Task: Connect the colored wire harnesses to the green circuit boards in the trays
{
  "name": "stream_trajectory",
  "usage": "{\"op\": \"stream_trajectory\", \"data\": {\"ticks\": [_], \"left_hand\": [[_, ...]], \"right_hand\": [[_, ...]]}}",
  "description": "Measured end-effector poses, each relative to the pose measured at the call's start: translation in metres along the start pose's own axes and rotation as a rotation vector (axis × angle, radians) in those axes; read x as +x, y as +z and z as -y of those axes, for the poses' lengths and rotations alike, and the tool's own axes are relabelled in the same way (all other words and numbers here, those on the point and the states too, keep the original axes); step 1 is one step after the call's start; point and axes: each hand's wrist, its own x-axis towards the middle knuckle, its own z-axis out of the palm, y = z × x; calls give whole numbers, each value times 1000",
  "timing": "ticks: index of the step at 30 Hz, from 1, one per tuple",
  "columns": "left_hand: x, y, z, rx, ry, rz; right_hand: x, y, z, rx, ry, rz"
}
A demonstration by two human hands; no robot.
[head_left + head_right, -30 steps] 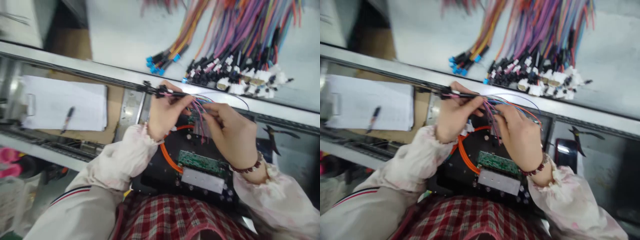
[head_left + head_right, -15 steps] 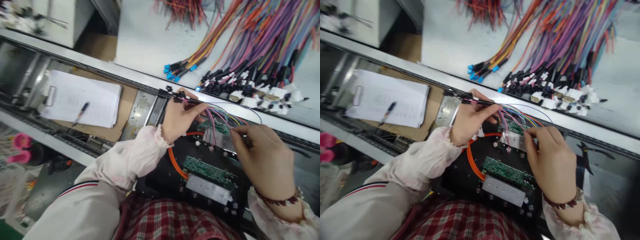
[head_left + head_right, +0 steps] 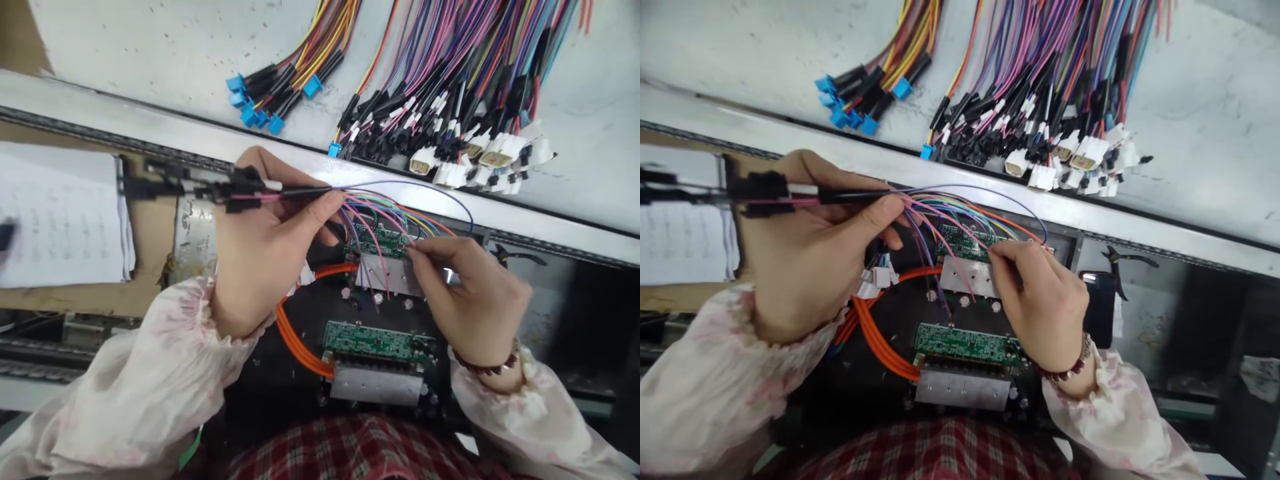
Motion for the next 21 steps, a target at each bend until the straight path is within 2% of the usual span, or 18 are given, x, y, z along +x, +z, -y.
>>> {"op": "stream_trajectory", "data": {"ticks": [4, 15, 21], "left_hand": [[-1, -2, -3, 68, -84, 6], [-2, 0, -11, 149, -158, 12], [-1, -2, -8, 136, -112, 8]], "right_hand": [[1, -5, 1, -15, -8, 16], [3, -5, -2, -13, -19, 35], [3, -8, -1, -13, -21, 99]]}}
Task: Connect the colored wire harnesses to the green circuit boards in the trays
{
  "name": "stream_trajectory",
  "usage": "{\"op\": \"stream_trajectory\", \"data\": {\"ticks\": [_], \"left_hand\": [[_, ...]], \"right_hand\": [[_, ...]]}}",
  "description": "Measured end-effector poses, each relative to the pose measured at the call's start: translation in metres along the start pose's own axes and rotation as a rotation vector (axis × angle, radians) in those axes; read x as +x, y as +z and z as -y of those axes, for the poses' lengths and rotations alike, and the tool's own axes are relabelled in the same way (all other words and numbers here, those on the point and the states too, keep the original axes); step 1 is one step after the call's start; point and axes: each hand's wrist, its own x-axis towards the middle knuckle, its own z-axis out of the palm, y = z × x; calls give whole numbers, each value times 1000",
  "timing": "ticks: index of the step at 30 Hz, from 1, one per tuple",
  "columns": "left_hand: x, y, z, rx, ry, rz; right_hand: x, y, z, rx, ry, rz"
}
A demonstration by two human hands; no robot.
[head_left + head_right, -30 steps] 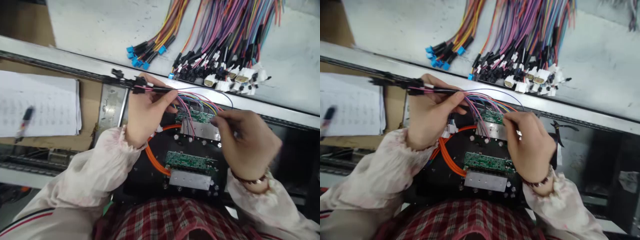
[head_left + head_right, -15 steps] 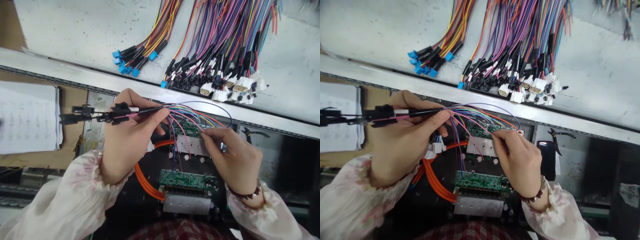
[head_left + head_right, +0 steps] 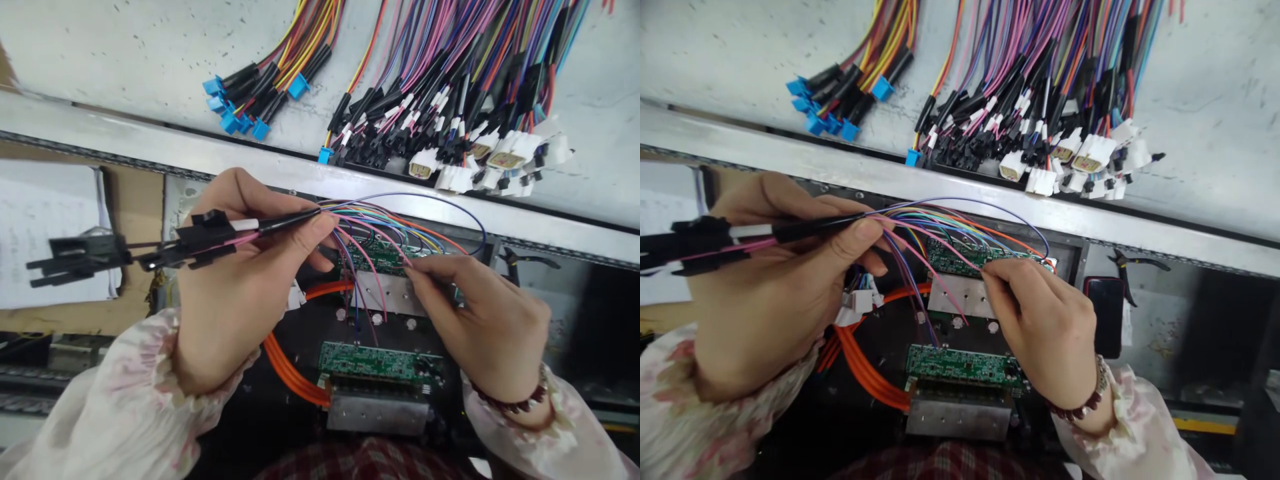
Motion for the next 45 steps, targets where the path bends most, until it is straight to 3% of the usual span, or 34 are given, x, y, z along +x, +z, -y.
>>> {"op": "stream_trajectory", "data": {"ticks": [3, 8, 13, 20, 30, 35, 37, 41, 45], "left_hand": [[0, 0, 1, -14, -8, 16], [0, 5, 5, -100, 18, -20], [2, 9, 8, -164, 60, -17], [2, 6, 7, -136, 90, -27], [2, 4, 9, -189, 83, 13], [4, 4, 11, -172, 69, 11], [4, 5, 12, -184, 67, 19], [2, 6, 11, -214, 73, 19], [0, 6, 4, -213, 2, 27]], "right_hand": [[-2, -3, 9, -32, 50, -12], [-5, -10, 28, 81, -31, 114], [6, -7, 26, 35, 34, -137], [14, 15, 17, 43, 42, -86], [14, 21, 14, 16, 2, -115], [8, 12, 21, 11, 18, -120], [6, 6, 27, 14, 14, -82], [6, -3, 33, 45, -27, 128], [6, -8, 25, 66, -11, 83]]}}
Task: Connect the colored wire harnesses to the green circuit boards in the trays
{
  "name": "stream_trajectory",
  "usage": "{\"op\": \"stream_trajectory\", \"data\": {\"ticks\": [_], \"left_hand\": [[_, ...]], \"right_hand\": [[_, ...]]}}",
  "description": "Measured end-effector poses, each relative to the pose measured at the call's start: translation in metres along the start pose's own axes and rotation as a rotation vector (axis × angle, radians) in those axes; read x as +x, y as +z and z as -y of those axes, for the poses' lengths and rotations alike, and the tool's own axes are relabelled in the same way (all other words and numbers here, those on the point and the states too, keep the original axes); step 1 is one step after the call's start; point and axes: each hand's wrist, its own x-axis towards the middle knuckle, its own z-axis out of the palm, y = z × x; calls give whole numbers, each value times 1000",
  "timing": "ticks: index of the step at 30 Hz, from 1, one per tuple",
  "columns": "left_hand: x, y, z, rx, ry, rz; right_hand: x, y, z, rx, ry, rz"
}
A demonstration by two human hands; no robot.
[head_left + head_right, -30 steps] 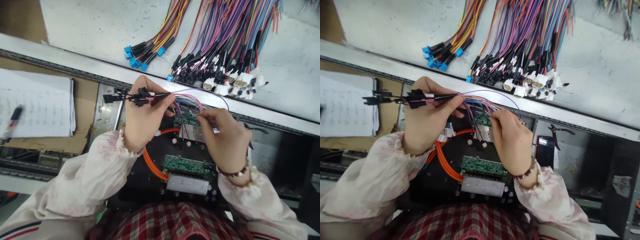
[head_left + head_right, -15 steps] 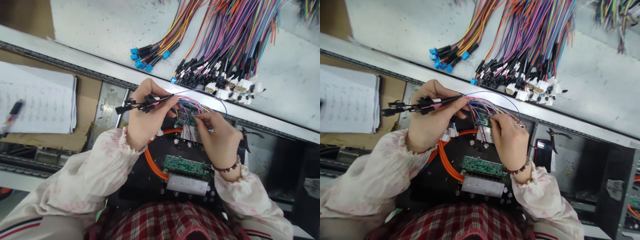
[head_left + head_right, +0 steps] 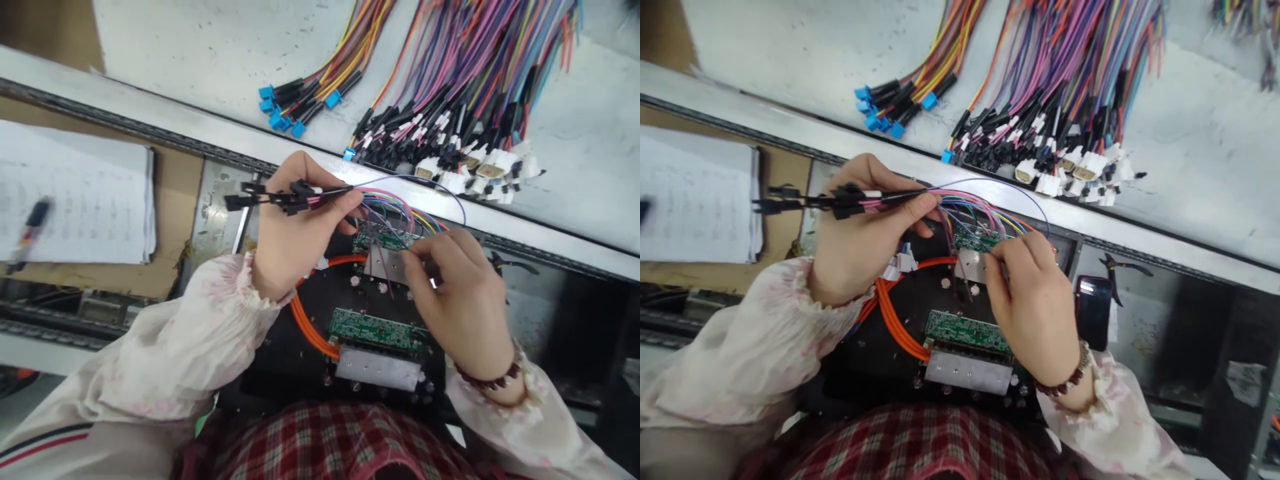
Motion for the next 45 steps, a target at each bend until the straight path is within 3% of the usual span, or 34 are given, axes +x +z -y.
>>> {"op": "stream_trajectory", "data": {"ticks": [8, 17, 25, 29, 32, 38, 45], "left_hand": [[0, -2, -4, -139, -189, 64], [-1, -2, -8, -224, -221, 80], [1, -4, 4, -188, -113, 79], [3, -2, 7, -45, -3, 39], [4, -1, 6, 38, 68, 9], [0, -3, 1, 151, 71, -13], [2, -4, 8, 32, 122, 15]], "right_hand": [[7, 7, -5, -9, -89, -169], [11, 8, -6, -9, -141, -233], [1, 2, -11, -71, -69, -156], [-11, -6, -14, -68, 24, -139], [-6, 2, -11, -2, 72, -213], [8, 26, -15, 58, 67, -164], [8, 31, -16, 68, 61, -177]]}}
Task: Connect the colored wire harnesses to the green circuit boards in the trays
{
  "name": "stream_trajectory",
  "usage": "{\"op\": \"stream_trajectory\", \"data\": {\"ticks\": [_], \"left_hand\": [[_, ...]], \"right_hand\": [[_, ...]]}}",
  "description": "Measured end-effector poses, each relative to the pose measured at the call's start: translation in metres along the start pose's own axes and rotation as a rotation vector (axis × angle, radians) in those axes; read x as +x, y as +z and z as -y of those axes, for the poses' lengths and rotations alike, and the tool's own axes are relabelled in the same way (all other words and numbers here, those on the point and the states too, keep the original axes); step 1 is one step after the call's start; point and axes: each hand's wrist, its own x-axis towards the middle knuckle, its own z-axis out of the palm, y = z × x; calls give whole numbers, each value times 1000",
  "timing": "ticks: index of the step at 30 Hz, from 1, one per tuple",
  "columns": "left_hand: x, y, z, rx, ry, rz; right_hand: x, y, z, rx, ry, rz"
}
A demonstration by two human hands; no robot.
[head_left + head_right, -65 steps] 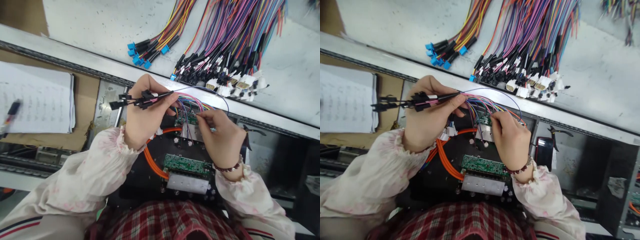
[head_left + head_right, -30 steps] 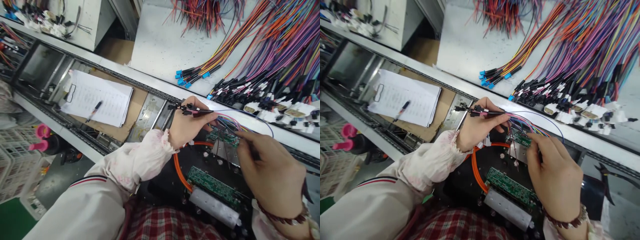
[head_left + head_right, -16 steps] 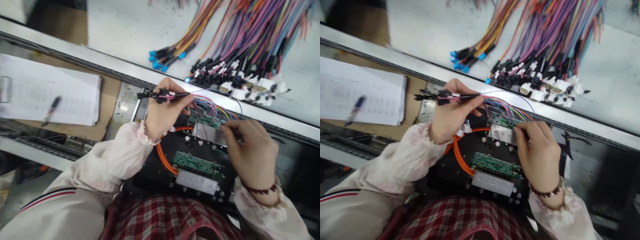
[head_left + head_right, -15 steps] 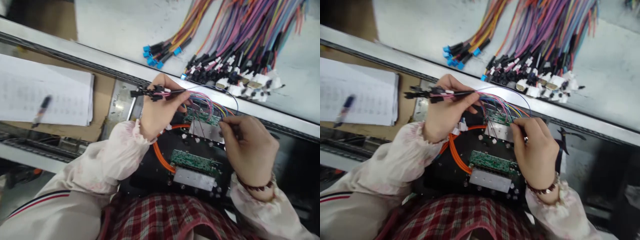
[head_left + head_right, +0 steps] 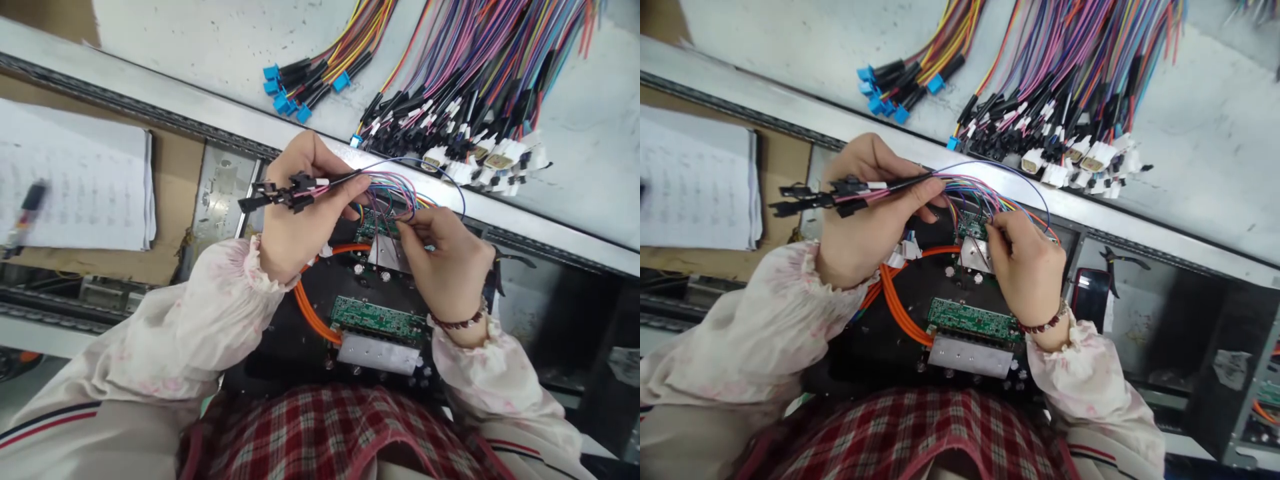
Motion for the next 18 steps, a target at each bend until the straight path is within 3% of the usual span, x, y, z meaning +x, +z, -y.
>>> {"op": "stream_trajectory", "data": {"ticks": [6, 11, 18], "left_hand": [[0, 1, -2, 0, -38, 24], [1, -2, -3, -4, -90, 45], [-3, 2, -8, -153, -163, 46]], "right_hand": [[1, 2, -3, -29, -37, 20], [-1, -12, 10, -150, -52, -12], [3, -16, 20, -118, -179, 112]]}}
